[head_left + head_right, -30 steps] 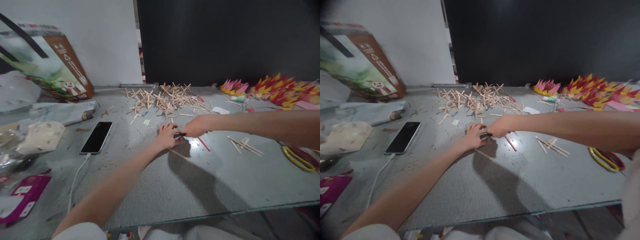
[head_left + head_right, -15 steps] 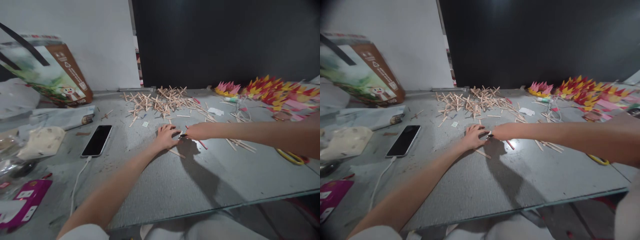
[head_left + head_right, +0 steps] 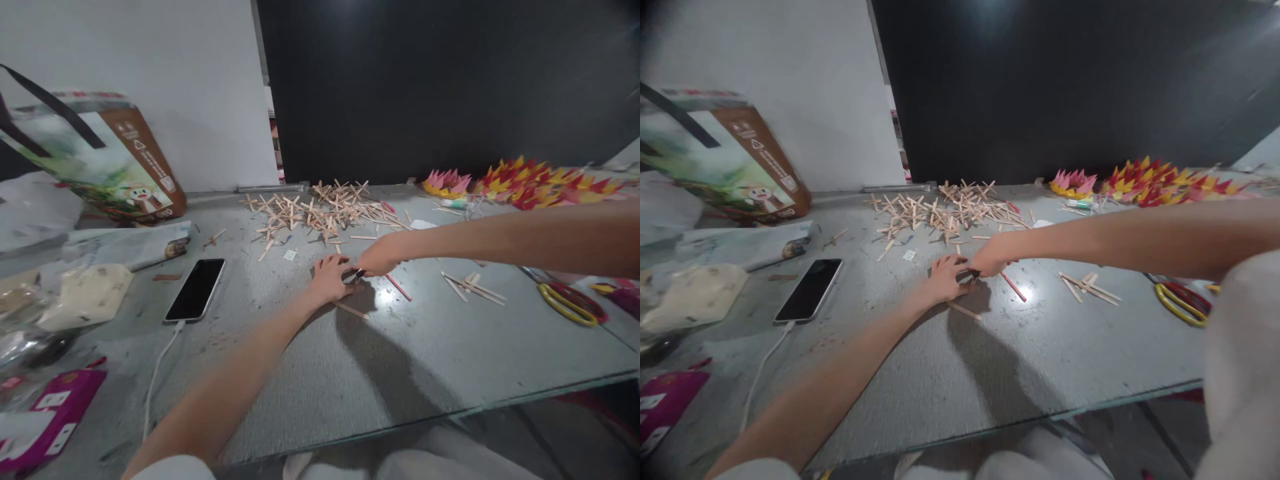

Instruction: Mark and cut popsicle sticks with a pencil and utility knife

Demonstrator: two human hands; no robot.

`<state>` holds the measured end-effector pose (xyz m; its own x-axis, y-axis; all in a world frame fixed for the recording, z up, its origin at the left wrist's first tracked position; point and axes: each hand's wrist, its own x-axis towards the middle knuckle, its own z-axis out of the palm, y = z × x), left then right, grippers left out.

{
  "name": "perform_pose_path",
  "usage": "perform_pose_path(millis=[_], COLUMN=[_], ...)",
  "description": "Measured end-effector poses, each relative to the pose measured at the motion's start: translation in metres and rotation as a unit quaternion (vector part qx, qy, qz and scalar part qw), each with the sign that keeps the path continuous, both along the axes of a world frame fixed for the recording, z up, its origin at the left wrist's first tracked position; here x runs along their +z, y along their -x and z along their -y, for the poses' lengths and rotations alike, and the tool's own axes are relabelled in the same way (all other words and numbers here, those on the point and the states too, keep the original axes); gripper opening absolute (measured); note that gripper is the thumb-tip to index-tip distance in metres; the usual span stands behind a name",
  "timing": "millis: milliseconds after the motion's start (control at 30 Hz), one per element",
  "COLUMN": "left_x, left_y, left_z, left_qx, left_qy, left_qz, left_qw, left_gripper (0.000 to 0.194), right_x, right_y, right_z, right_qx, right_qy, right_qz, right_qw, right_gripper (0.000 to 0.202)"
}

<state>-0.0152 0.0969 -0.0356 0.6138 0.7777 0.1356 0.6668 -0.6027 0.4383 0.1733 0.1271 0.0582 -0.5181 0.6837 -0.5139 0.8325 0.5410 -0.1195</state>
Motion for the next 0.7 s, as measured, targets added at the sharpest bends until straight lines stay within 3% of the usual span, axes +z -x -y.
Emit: perform_pose_path(millis=[200,367,467,600,700], left_x=[-0.002,-0.005,-0.004,-0.002,-0.001], left_y=[-0.001,0.001,0.002,0.001,-0.001], left_z=[-0.002,-0.001,0.001,0.001,0.001], left_qx=[0.004,0.002,0.002,0.003,0.009], left_qy=[0.002,-0.021,-0.034,-0.018,-0.005], left_qz=[0.011,0.009,0.004,0.001,0.005], left_qw=[1.0,1.0,0.999,1.0,1.0], left_gripper=[0.058,0.055,0.055,0.055,0.054], right_x=[0.006,-0.004,-0.005,0.001,0.003], right_y=[-0.008,0.019,0.029,0.02,0.003], right_z=[0.028,0.016,0.007,0.009,0.022], right_qx=[0.032,0.008,-0.008,-0.024,-0.045], right_qy=[0.001,-0.017,-0.018,0.003,0.013], right_qz=[0.077,0.103,0.107,0.1,0.086], right_qw=[0.997,0.994,0.994,0.995,0.995], right_gripper=[0.02,0.009,0.012,0.008,0.016])
